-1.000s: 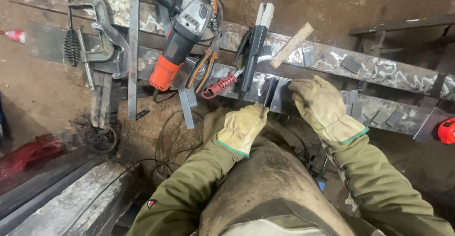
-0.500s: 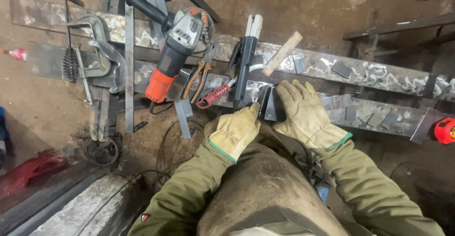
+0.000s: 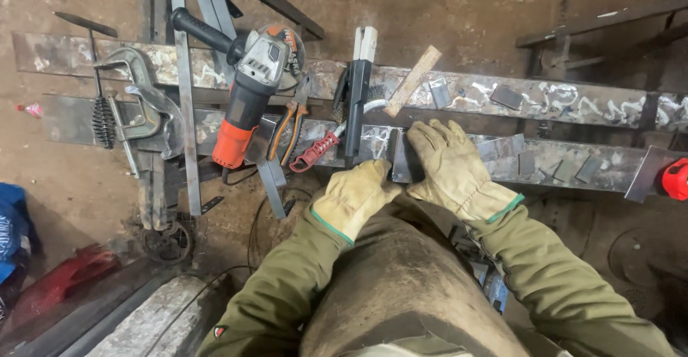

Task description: The person positions steel plates and a rectangular tube section on a metal work table, aligns the pieces against each other, and tightens C-clamps to hold the parts in place. They reposition the clamps and adjust the workpiece alignment across the table.

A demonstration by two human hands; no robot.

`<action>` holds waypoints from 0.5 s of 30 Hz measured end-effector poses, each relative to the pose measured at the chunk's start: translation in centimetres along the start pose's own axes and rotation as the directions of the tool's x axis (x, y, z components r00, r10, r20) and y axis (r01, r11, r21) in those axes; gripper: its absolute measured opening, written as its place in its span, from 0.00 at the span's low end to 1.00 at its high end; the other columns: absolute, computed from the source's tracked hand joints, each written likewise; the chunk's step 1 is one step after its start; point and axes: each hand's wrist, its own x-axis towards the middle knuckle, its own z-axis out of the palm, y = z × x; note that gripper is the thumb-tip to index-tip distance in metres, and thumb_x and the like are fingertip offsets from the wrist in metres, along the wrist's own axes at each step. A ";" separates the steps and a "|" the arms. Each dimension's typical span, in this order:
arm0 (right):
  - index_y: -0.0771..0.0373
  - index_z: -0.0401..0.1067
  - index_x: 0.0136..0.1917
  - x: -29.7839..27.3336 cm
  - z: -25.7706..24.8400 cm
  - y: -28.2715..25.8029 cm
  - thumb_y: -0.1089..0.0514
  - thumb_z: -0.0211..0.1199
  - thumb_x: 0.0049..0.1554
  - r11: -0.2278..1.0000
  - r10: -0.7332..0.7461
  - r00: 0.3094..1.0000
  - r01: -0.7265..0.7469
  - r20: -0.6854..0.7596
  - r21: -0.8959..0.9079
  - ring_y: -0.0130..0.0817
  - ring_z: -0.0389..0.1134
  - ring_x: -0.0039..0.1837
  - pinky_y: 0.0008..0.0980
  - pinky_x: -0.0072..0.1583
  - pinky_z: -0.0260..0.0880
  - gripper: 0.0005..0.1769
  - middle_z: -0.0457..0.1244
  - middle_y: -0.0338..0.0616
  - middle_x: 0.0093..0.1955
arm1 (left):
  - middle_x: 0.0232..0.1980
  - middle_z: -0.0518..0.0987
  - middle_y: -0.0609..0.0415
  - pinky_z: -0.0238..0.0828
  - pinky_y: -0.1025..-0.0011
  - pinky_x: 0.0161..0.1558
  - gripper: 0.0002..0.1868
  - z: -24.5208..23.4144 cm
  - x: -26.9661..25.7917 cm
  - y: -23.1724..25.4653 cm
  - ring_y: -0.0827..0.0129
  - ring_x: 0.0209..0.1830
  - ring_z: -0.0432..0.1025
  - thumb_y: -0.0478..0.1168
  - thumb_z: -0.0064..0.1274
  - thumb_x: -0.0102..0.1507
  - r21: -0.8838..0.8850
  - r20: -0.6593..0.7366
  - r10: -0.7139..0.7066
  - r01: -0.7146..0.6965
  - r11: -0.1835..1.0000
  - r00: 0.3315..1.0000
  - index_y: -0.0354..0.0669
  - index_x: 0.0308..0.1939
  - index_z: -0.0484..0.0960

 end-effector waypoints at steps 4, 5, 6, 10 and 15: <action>0.69 0.62 0.69 0.2 -0.5 -0.2 0.35 0.77 0.35 0.999 0.028 0.999 -0.029 0.020 0.024 0.60 0.58 0.73 0.56 0.74 0.53 0.58 0.59 0.60 0.71 | 0.45 0.81 0.39 0.74 0.55 0.47 0.18 3.3 2.1 -4.1 0.47 0.45 0.78 0.47 0.48 0.63 -0.032 0.300 0.024 -0.016 0.999 0.954 0.46 0.54 0.81; 0.70 0.62 0.70 0.2 -0.7 -0.3 0.36 0.77 0.35 0.998 0.047 0.998 -0.049 0.048 0.029 0.59 0.57 0.74 0.55 0.74 0.53 0.58 0.59 0.60 0.72 | 0.45 0.81 0.39 0.73 0.55 0.47 0.18 6.6 2.5 -7.0 0.48 0.43 0.78 0.41 0.38 0.68 -0.017 0.361 0.226 -0.236 0.972 0.905 0.51 0.53 0.84; 0.70 0.62 0.70 0.2 -0.7 -0.3 0.36 0.77 0.35 0.998 0.052 0.997 -0.054 0.048 0.032 0.59 0.57 0.74 0.55 0.74 0.53 0.58 0.59 0.60 0.72 | 0.45 0.81 0.39 0.73 0.55 0.47 0.18 4.6 2.5 -5.5 0.48 0.43 0.78 0.41 0.38 0.68 -0.017 0.366 0.227 -0.237 0.971 0.902 0.51 0.53 0.84; 0.68 0.61 0.71 0.4 -1.0 -0.4 0.40 0.78 0.35 0.996 0.080 0.987 -0.075 0.138 -0.038 0.56 0.56 0.75 0.53 0.75 0.51 0.58 0.58 0.57 0.74 | 0.39 0.83 0.35 0.77 0.55 0.46 0.28 4.2 4.5 -4.5 0.44 0.42 0.79 0.60 0.46 0.66 0.020 0.164 -0.044 0.041 0.999 0.986 0.38 0.44 0.84; 0.68 0.61 0.71 0.2 -0.6 0.0 0.41 0.79 0.34 0.994 0.108 0.982 -0.107 0.153 -0.014 0.56 0.55 0.76 0.53 0.75 0.51 0.59 0.57 0.56 0.74 | 0.39 0.83 0.37 0.75 0.52 0.48 0.34 6.8 6.5 -4.7 0.43 0.43 0.79 0.64 0.37 0.71 0.228 0.181 -0.328 0.285 0.931 0.927 0.38 0.39 0.86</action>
